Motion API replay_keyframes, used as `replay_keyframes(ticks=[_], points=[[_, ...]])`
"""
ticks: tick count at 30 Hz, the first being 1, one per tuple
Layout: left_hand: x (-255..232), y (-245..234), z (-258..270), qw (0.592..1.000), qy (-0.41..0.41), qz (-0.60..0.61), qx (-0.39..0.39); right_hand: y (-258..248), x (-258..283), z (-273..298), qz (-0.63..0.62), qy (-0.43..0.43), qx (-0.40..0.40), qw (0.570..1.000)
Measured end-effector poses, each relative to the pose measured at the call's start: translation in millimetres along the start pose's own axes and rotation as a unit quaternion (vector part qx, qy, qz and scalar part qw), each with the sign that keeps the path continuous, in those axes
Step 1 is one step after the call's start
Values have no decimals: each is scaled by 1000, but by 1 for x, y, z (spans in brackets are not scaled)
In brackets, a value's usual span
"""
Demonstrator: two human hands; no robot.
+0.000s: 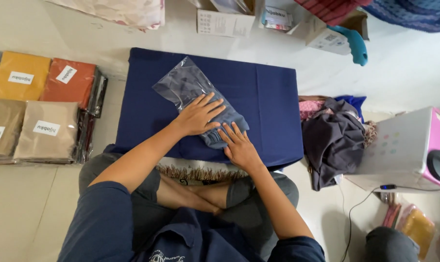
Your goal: The person cleans fabric with a lint roller, folds it, and then places it into a plastic bag.
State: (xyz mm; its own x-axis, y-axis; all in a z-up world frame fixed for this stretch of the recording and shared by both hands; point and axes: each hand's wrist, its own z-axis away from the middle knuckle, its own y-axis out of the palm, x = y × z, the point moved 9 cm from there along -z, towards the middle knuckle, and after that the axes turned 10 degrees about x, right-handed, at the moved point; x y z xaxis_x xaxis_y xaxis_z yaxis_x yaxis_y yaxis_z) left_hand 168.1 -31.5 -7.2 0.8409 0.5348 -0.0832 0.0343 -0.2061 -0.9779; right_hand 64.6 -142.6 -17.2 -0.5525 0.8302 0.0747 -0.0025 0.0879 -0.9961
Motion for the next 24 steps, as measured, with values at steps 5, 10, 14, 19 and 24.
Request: replay_keyframes(ticks=[5, 10, 14, 19, 24], points=[[2, 0, -4, 1000, -9, 8, -16, 7, -1, -30, 30, -24, -39, 998], [11, 4, -3, 1000, -20, 9, -7, 16, -4, -68, -1, -21, -22, 1000], [27, 3, 0, 999, -41, 2, -11, 20, -7, -93, 0, -34, -9, 999], [37, -7, 3, 998, -39, 34, -24, 16, -9, -97, -62, -54, 57, 995], [50, -27, 7, 999, -33, 20, -32, -6, -3, -73, -9, -59, -28, 998]])
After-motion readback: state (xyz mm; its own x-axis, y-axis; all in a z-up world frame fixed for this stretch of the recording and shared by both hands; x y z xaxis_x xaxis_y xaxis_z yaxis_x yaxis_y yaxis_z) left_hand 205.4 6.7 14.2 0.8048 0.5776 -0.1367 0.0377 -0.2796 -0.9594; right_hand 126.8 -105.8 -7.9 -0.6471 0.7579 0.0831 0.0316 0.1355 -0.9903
